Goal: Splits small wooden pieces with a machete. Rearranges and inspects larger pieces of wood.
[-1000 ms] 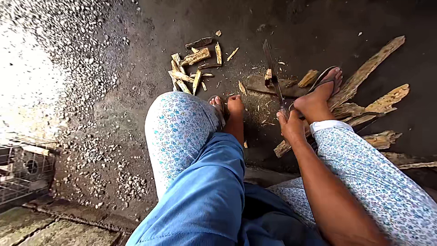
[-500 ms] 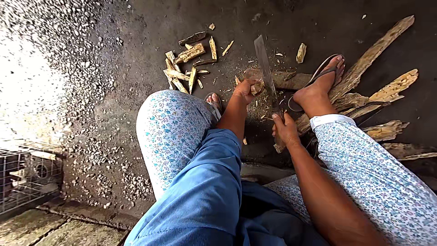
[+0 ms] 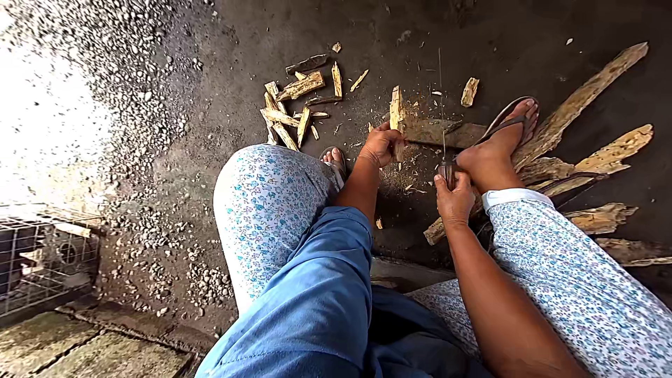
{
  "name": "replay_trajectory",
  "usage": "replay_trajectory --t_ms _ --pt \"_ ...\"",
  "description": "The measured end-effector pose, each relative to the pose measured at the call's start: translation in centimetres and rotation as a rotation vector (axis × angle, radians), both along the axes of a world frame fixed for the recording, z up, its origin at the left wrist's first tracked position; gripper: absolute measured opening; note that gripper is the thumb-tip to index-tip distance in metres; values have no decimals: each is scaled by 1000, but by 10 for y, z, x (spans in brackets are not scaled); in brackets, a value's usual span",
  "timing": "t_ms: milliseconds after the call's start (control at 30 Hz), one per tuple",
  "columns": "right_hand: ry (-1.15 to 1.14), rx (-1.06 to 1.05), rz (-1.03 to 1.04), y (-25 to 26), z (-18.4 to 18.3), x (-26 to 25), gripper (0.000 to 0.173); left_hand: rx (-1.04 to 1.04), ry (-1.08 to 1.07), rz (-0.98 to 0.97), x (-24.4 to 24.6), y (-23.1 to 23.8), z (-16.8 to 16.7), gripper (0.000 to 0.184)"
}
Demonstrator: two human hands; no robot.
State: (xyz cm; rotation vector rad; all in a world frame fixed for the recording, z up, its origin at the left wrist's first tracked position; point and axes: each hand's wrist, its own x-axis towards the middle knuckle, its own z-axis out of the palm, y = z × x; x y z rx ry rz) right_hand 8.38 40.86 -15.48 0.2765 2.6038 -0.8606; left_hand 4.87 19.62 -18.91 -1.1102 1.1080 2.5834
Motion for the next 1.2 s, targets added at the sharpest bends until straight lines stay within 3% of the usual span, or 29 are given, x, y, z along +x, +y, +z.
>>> replay_trajectory --t_ms 100,133,233,333,467,600,667,767,867,933,1033,1133,1200 --pt "-120 103 74 -4 -19 -6 48 -1 -89 35 8 -5 -6 22" --pt "-136 94 118 -4 -26 -12 48 -10 -116 39 10 -8 -9 20" --pt "8 28 243 -11 -36 -56 40 -85 -218 75 16 -15 -22 31" --pt "118 60 279 -24 -40 -137 38 -118 -229 77 24 -23 -30 31" --pt "-69 264 357 -28 -73 -235 42 -99 -230 43 35 -29 -34 32" --pt "-240 317 470 -30 -112 -274 53 -12 -168 13 35 -41 -42 32" --pt "-224 299 417 -33 -121 -271 53 26 -167 -17 31 -44 -43 36" --pt "-37 86 350 -60 -84 -229 43 83 -129 -18 26 -41 -44 41" --pt "26 -133 551 -94 -38 -159 40 125 -111 23 21 -31 -38 48" --pt "-30 -205 737 -108 -26 -115 34 155 -143 87 22 -23 -27 50" --pt "-68 -257 790 -111 -14 -76 33 238 -82 276 25 -26 -32 33" --pt "8 -207 817 -93 16 -68 33 85 -151 454 17 -48 -30 24" --pt "-8 -109 919 -71 41 -73 32 -67 -222 611 7 -71 -14 31"
